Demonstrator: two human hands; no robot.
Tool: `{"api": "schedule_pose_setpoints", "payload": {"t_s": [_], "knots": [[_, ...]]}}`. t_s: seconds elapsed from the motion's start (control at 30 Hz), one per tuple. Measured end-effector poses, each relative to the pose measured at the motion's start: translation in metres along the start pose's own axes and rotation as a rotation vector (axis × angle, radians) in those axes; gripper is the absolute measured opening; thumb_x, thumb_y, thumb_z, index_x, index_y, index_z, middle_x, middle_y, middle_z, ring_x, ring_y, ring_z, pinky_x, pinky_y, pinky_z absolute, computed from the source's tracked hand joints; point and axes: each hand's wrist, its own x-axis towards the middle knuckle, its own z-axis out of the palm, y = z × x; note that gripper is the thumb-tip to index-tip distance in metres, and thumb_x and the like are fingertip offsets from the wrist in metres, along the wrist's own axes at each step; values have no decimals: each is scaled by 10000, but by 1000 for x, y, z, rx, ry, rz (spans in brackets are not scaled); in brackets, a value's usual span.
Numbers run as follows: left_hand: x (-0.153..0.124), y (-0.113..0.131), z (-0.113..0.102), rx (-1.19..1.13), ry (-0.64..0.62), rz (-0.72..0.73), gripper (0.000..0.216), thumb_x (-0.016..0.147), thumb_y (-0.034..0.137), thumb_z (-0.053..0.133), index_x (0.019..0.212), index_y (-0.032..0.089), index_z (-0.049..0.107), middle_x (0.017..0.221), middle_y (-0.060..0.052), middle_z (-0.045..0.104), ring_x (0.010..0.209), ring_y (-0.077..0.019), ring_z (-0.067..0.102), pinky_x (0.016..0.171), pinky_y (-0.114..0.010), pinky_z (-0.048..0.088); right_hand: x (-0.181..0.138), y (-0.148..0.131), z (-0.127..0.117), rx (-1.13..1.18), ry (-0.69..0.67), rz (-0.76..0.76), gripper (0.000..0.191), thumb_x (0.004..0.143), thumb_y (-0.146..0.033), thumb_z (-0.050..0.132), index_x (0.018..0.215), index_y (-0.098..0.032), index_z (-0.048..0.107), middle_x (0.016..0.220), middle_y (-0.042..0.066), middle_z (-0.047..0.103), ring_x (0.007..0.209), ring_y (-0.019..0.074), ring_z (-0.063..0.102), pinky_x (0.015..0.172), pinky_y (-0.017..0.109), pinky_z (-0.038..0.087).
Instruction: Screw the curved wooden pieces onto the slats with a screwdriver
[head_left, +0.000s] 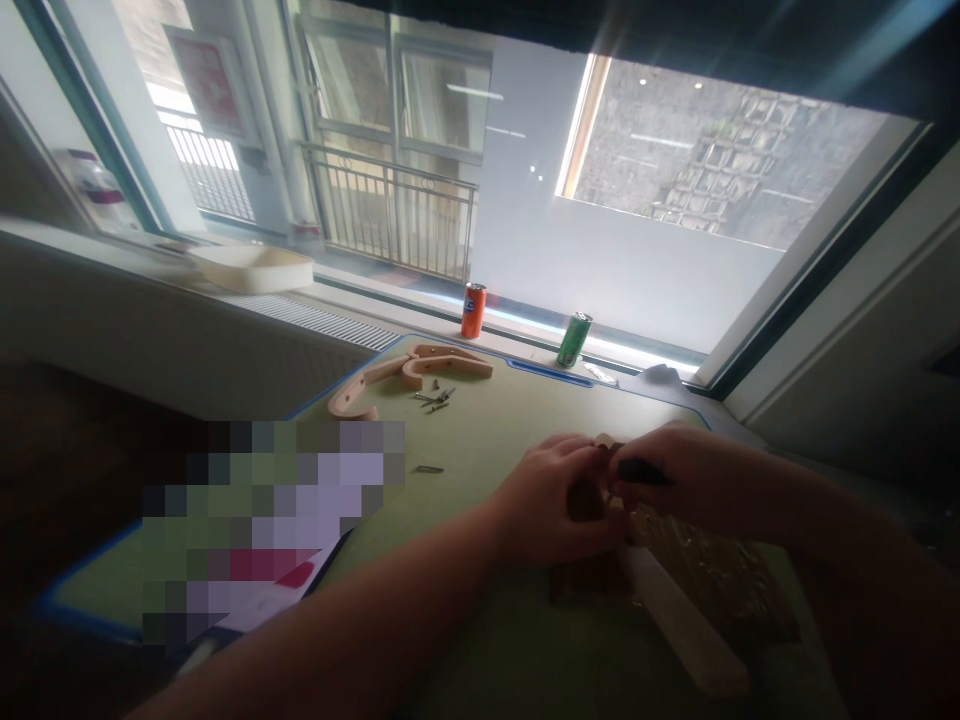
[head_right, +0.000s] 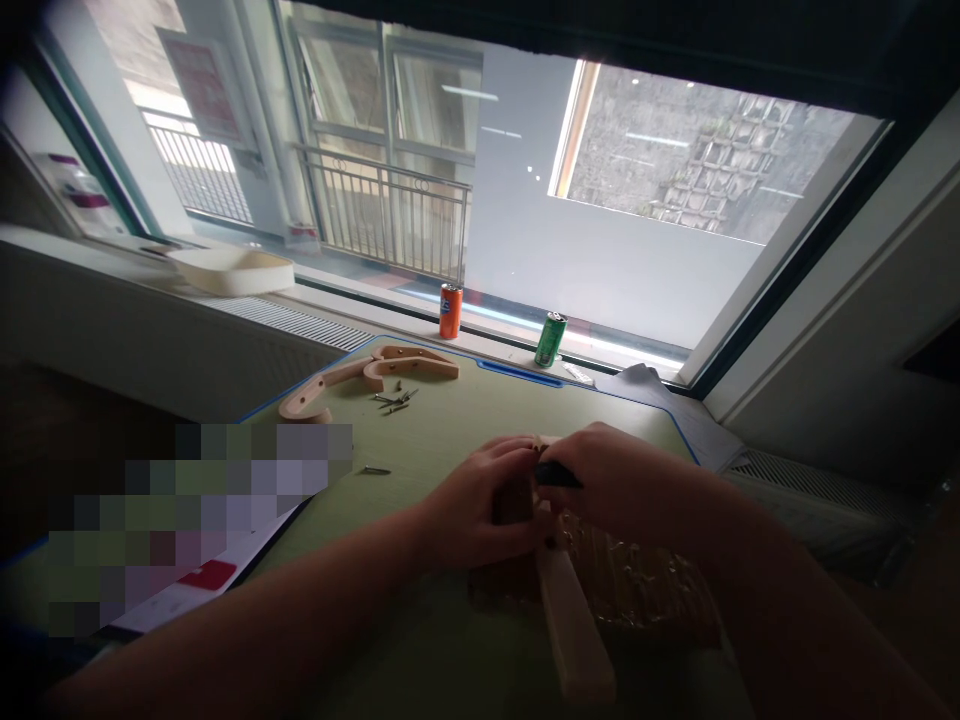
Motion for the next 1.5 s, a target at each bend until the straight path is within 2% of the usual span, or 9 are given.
{"api": "schedule_pose_setpoints", "payload": {"t_s": [0.1, 0.23, 0.57, 0.77, 1.03, 1.3, 1.5], "knots": [[1, 0, 1, 9, -8, 35, 404, 698, 398, 612, 1052, 208, 570, 1060, -59, 585, 1025, -236, 499, 953, -376, 350, -2, 2, 0, 6, -30, -19, 143, 798, -198, 474, 735, -182, 602, 697, -14, 625, 606, 105, 520, 553, 209, 363], [0, -1, 3, -4, 10, -6, 425, 660, 408, 649, 1032, 213, 578, 1060, -65, 584, 1020, -247, 501, 935, -385, 363, -3, 1, -2, 8, -37, -38, 153, 802, -192, 469, 768, -179, 617, 735, -3, 639, 635, 113, 537, 581, 215, 377], [1, -4, -6, -25, 59, -56, 512, 624, 383, 665, 1082, 190, 538, 1060, -77, 550, 991, -249, 483, 873, -384, 389, 6, -7, 7, -55, 122, -24, 143, 774, -165, 490, 784, -195, 629, 736, -17, 641, 615, 95, 528, 561, 210, 356], [2, -8, -5, -143, 11, -130, 576, 646, 303, 636, 1190, 191, 482, 1047, -61, 558, 927, -213, 510, 813, -342, 419, 10, -8, 13, -63, 138, 25, 132, 781, -197, 493, 752, -190, 621, 724, -5, 641, 602, 100, 518, 552, 216, 345], [2, -9, -6, -268, -36, -196, 541, 673, 274, 629, 1184, 173, 486, 1034, -60, 575, 885, -190, 530, 750, -302, 438, 8, -11, 10, -93, 132, 24, 148, 774, -188, 484, 740, -184, 628, 730, 12, 639, 618, 111, 521, 565, 223, 348], [1, -7, -8, -157, -27, -115, 454, 659, 270, 605, 1098, 184, 529, 1023, -64, 564, 928, -227, 509, 810, -343, 420, 10, -12, 15, -56, 146, 34, 145, 765, -192, 486, 732, -194, 627, 714, 3, 638, 586, 103, 505, 531, 218, 334], [1, -12, -3, -99, 3, -63, 478, 668, 247, 593, 1133, 181, 499, 1062, -65, 531, 965, -225, 482, 849, -346, 398, 13, -8, 14, -87, 150, 100, 153, 772, -236, 494, 705, -172, 616, 632, -1, 612, 521, 85, 461, 488, 218, 302]]}}
